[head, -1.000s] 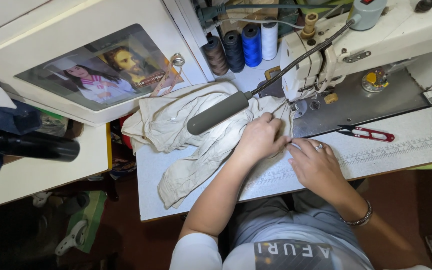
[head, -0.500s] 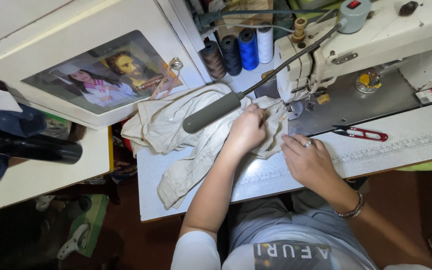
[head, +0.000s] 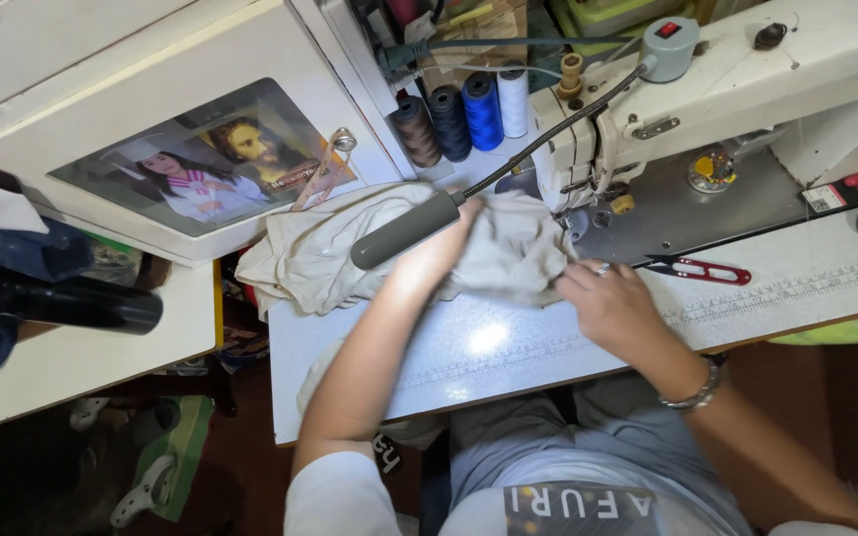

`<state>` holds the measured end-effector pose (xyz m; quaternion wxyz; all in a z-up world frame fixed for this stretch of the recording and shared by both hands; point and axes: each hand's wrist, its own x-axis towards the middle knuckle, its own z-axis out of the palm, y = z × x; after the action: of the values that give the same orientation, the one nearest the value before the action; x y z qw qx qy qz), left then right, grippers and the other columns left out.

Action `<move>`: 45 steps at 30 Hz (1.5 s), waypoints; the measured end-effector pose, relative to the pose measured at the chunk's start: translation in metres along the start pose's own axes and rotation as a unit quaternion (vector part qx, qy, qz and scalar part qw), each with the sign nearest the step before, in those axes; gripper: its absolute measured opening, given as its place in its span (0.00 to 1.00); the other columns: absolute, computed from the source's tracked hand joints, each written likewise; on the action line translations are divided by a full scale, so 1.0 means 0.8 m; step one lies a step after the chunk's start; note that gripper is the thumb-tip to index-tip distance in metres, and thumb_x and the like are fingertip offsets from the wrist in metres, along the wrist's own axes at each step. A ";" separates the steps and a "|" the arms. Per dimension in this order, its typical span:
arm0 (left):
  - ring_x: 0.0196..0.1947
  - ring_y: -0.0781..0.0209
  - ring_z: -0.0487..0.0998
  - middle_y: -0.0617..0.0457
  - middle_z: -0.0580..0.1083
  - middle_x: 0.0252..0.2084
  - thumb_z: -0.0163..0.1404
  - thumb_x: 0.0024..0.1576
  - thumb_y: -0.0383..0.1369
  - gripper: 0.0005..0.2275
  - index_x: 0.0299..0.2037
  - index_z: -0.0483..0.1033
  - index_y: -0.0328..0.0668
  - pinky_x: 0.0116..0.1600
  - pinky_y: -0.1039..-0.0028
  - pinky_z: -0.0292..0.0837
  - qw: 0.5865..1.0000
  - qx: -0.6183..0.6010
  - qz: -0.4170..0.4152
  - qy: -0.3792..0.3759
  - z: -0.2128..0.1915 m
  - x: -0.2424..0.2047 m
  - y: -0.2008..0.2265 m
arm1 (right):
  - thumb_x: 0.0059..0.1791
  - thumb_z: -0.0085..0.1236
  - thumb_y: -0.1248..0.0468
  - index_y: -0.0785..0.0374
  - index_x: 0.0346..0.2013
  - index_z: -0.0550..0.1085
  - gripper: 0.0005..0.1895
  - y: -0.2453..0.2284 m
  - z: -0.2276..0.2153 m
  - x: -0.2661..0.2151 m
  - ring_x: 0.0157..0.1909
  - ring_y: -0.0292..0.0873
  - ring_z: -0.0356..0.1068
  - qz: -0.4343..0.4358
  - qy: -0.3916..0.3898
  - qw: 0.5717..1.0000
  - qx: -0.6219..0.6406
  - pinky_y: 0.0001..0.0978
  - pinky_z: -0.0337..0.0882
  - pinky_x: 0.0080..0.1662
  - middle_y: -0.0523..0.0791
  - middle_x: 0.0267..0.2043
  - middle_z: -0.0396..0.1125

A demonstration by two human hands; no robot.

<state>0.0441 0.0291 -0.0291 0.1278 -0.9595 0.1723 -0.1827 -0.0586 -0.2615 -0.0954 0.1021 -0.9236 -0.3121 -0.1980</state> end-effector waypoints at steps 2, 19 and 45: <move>0.23 0.61 0.80 0.59 0.71 0.23 0.47 0.56 0.33 0.03 0.34 0.75 0.51 0.25 0.69 0.74 0.994 0.073 -0.028 0.082 -0.012 -0.004 -0.044 | 0.47 0.47 0.68 0.48 0.38 0.76 0.13 0.017 -0.009 -0.015 0.60 0.45 0.70 0.004 -0.019 1.000 0.001 0.46 0.69 0.53 0.40 0.47 0.72; 0.48 0.39 0.78 0.48 0.71 0.44 0.45 0.56 0.25 0.12 0.47 0.77 0.48 0.53 0.51 0.77 0.923 -0.302 -0.225 -0.081 -0.076 -0.119 -0.122 | 0.52 0.48 0.58 0.42 0.41 0.75 0.08 0.008 -0.017 -0.030 0.66 0.42 0.67 0.047 0.044 0.994 -0.086 0.44 0.66 0.60 0.35 0.54 0.69; 0.36 0.46 0.79 0.50 0.73 0.31 0.49 0.58 0.31 0.03 0.38 0.75 0.48 0.44 0.59 0.77 0.926 -0.309 -0.103 0.190 -0.082 -0.084 -0.090 | 0.52 0.52 0.60 0.45 0.43 0.78 0.08 -0.016 -0.032 -0.025 0.68 0.46 0.66 0.111 -0.001 0.994 -0.023 0.52 0.65 0.63 0.40 0.55 0.70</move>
<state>-0.0201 0.1082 0.0313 -0.2300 -0.9111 0.1414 -0.3116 -0.0889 -0.2705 -0.0799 0.1017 -0.9549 -0.2028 -0.1917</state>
